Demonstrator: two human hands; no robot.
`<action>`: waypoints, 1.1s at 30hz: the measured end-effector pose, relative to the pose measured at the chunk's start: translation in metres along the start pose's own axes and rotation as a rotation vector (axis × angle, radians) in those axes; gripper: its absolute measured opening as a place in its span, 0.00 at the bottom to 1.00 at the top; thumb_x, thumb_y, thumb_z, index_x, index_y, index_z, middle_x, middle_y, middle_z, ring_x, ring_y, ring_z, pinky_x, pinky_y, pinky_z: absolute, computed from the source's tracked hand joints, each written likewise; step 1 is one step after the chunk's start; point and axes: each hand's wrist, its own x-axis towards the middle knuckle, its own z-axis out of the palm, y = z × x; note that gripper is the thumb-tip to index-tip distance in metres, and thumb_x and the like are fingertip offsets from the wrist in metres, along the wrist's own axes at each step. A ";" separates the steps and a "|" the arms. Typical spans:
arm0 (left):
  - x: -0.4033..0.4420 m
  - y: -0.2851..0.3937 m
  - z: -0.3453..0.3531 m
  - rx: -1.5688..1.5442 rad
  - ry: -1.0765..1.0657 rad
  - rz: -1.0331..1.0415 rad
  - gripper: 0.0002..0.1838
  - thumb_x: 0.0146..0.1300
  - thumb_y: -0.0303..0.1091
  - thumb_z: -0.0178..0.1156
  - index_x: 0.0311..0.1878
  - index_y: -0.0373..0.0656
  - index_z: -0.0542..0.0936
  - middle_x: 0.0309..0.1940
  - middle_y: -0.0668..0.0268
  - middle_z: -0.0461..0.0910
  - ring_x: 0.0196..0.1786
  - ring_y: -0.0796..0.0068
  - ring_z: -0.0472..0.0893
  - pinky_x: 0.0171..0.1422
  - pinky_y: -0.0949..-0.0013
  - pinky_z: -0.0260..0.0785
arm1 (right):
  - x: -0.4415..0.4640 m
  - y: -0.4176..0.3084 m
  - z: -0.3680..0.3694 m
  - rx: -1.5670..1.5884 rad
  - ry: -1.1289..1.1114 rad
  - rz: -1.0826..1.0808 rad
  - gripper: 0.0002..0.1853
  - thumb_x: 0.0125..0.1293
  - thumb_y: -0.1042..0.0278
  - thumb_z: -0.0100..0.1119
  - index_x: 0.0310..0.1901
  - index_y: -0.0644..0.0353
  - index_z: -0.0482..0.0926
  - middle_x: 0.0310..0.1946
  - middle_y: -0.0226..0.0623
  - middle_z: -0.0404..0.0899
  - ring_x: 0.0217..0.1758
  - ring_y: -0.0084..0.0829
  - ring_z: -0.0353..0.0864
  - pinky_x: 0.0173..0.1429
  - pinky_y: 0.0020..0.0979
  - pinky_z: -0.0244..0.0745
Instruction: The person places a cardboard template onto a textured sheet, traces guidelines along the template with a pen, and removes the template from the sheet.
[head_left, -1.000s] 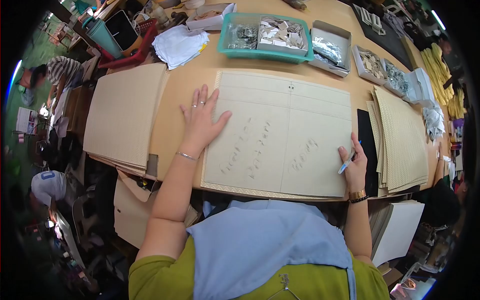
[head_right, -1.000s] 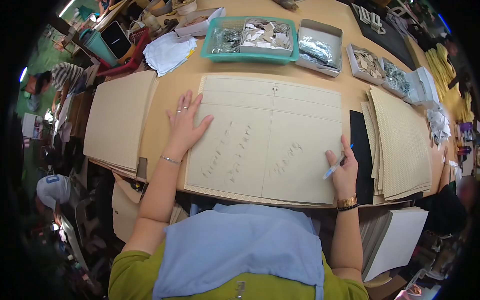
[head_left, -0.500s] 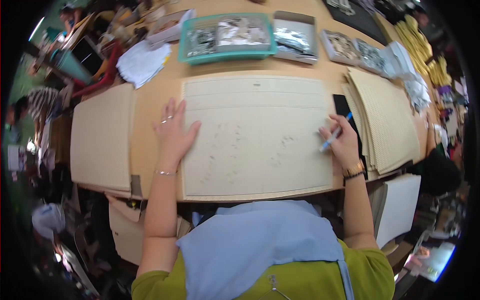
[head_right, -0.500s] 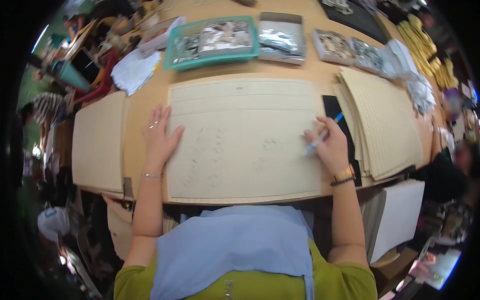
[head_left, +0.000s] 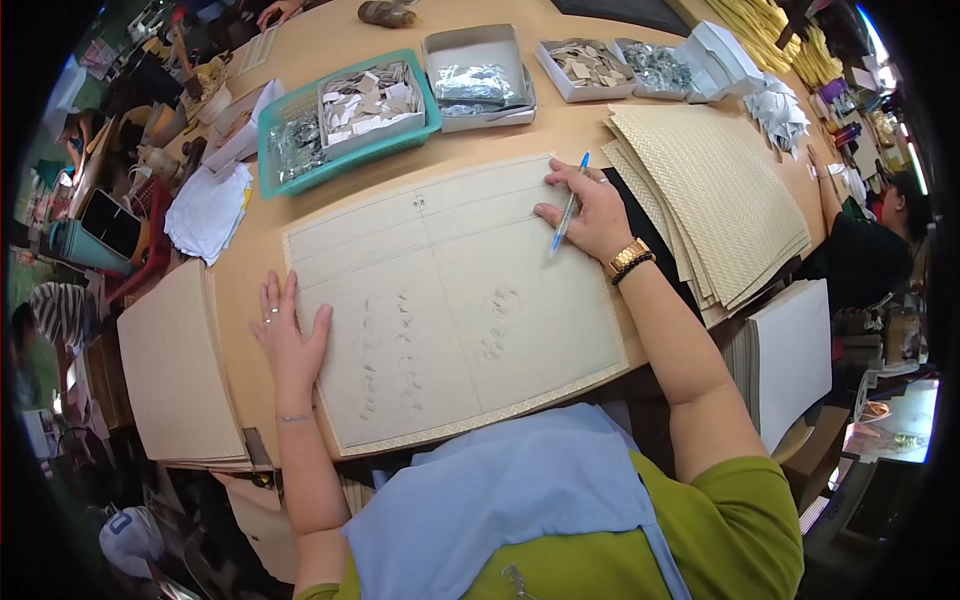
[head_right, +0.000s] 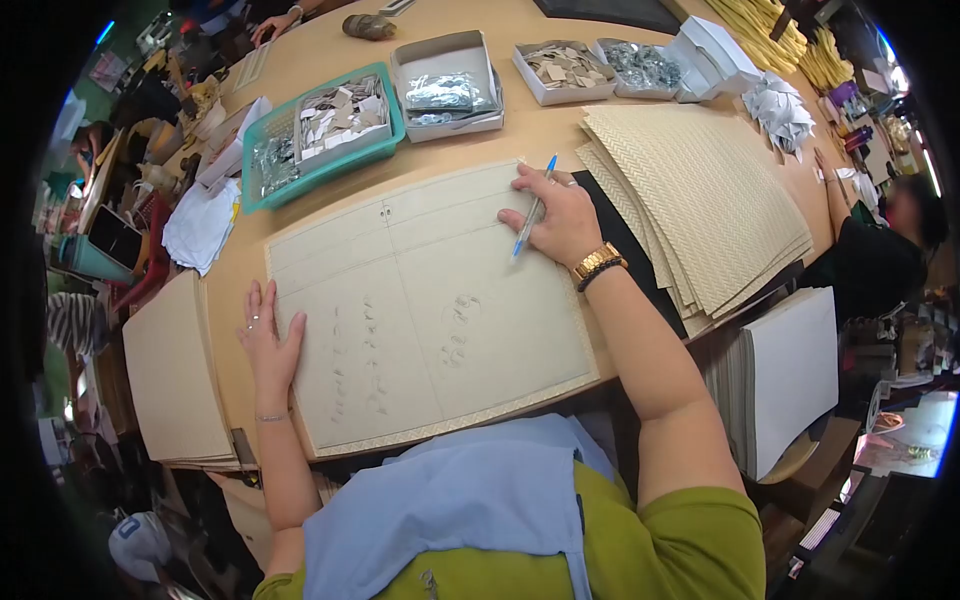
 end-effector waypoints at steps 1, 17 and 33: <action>0.000 0.000 0.000 0.003 -0.001 0.002 0.38 0.60 0.49 0.63 0.73 0.53 0.64 0.77 0.59 0.52 0.79 0.57 0.49 0.74 0.30 0.29 | -0.001 -0.001 0.000 -0.006 -0.002 0.003 0.28 0.52 0.54 0.74 0.53 0.55 0.80 0.52 0.37 0.82 0.59 0.42 0.77 0.62 0.40 0.72; -0.002 -0.007 0.004 0.051 0.048 0.061 0.37 0.61 0.50 0.62 0.72 0.53 0.65 0.75 0.56 0.56 0.78 0.53 0.53 0.72 0.27 0.36 | 0.002 -0.004 0.001 -0.080 -0.051 0.046 0.27 0.53 0.54 0.72 0.54 0.56 0.80 0.52 0.33 0.82 0.58 0.42 0.76 0.61 0.38 0.72; -0.002 -0.004 0.001 -0.012 0.023 0.014 0.39 0.60 0.56 0.61 0.71 0.50 0.66 0.76 0.54 0.53 0.79 0.52 0.49 0.72 0.27 0.30 | 0.003 -0.004 0.006 0.041 -0.053 0.035 0.22 0.54 0.63 0.73 0.50 0.58 0.79 0.61 0.37 0.77 0.55 0.37 0.75 0.60 0.34 0.74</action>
